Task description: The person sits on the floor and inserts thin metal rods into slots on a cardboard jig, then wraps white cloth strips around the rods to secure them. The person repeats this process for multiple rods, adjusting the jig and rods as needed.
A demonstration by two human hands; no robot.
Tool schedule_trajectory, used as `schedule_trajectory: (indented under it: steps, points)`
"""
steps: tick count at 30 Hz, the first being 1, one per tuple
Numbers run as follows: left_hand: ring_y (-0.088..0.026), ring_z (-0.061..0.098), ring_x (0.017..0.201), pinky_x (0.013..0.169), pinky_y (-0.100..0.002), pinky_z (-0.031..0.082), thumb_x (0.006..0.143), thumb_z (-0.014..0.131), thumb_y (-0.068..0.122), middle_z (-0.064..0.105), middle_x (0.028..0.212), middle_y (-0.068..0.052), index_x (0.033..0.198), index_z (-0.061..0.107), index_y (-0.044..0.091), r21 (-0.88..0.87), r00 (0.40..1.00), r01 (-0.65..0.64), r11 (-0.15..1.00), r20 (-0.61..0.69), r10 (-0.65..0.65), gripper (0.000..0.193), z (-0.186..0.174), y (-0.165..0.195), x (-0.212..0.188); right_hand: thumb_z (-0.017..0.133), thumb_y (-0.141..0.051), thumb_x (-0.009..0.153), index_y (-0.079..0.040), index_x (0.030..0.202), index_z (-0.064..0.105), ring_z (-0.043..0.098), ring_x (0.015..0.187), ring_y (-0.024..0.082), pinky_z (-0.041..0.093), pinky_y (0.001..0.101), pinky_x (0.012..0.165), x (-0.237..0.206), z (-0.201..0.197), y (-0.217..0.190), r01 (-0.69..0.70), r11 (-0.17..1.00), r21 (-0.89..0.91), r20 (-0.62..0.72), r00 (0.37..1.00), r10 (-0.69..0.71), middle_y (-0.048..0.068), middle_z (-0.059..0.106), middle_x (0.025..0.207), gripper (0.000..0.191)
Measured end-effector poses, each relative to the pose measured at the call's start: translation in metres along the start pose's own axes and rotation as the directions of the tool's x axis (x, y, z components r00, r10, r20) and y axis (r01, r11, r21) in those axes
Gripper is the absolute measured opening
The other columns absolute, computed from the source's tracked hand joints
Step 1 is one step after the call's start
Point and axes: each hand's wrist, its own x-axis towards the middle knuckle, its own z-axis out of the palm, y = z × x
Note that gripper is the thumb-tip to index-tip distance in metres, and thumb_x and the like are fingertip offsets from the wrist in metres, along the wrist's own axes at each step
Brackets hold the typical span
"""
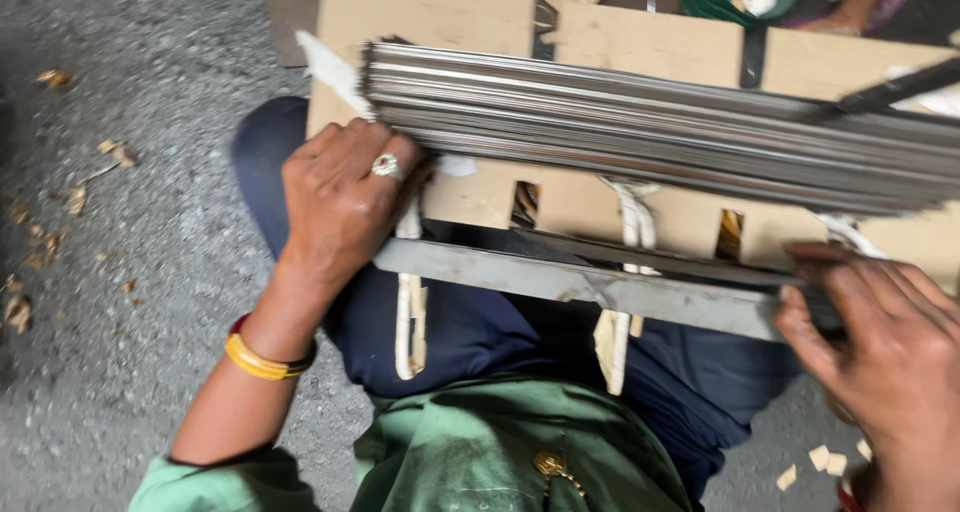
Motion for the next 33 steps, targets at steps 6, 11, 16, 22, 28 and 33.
schedule_trajectory:
  steps: [6,11,16,22,28,33]
  points:
    - [-0.027,0.072,0.093,0.080,-0.035,0.056,0.096,0.078,0.005,0.071,0.101,-0.009,0.102,0.070,0.001,-0.322,0.869,0.448,0.834,-0.060,-0.491,0.010,-0.013,0.013,-0.027,0.071,-0.017,0.100,-0.002,0.104,0.071,0.071,0.077,0.021,0.056,0.0323,0.074,0.016,0.018,-0.008,0.011,0.991,0.130,0.085,0.996,-0.022,0.010,0.072,0.086,0.015]
    - [-0.022,0.077,0.099,0.088,-0.031,0.059,0.094,0.074,0.000,0.076,0.111,-0.010,0.112,0.074,0.000,-0.586,0.759,0.549,0.596,0.051,-0.649,0.018,-0.001,0.017,-0.036,0.075,-0.008,0.094,-0.001,0.103,0.074,0.074,0.076,0.025,0.059,0.0345,0.068,0.040,0.012,-0.045,0.148,0.987,0.066,0.052,0.987,-0.152,0.014,0.076,0.090,0.012]
    - [-0.020,0.073,0.107,0.094,-0.031,0.057,0.094,0.072,-0.003,0.074,0.115,-0.012,0.113,0.075,-0.002,-0.679,0.718,0.545,0.492,0.073,-0.693,0.020,0.013,0.014,-0.040,0.075,-0.008,0.098,-0.003,0.106,0.075,0.075,0.078,0.023,0.059,0.0304,0.069,0.060,0.010,-0.067,0.154,0.987,0.051,0.022,0.988,-0.156,0.012,0.076,0.093,0.010]
    - [-0.018,0.067,0.114,0.102,-0.029,0.056,0.098,0.065,-0.008,0.065,0.121,-0.011,0.117,0.071,-0.006,-0.839,0.678,0.464,0.284,0.130,-0.723,0.020,0.029,0.015,-0.044,0.073,-0.010,0.097,-0.001,0.103,0.072,0.075,0.080,0.023,0.058,0.0309,0.068,0.065,0.010,-0.066,0.160,0.985,0.063,0.064,0.984,-0.164,0.012,0.076,0.094,0.011]
    - [-0.017,0.066,0.114,0.102,-0.027,0.053,0.098,0.062,-0.012,0.067,0.119,-0.012,0.116,0.071,-0.007,-0.822,0.693,0.465,0.330,0.106,-0.713,0.021,0.031,0.014,-0.047,0.075,-0.012,0.093,-0.001,0.100,0.075,0.074,0.072,0.025,0.058,0.0328,0.061,0.083,0.004,-0.077,0.170,0.985,0.013,0.060,0.984,-0.171,0.012,0.076,0.087,0.013]
    - [-0.017,0.069,0.109,0.100,-0.028,0.055,0.096,0.063,-0.011,0.070,0.121,-0.012,0.119,0.071,-0.005,-0.803,0.649,0.498,0.326,0.097,-0.754,0.025,0.030,0.022,-0.046,0.075,-0.014,0.093,-0.003,0.102,0.075,0.074,0.070,0.022,0.057,0.0315,0.056,0.090,0.005,-0.083,0.152,0.988,0.012,0.120,0.981,-0.152,0.011,0.077,0.087,0.015]
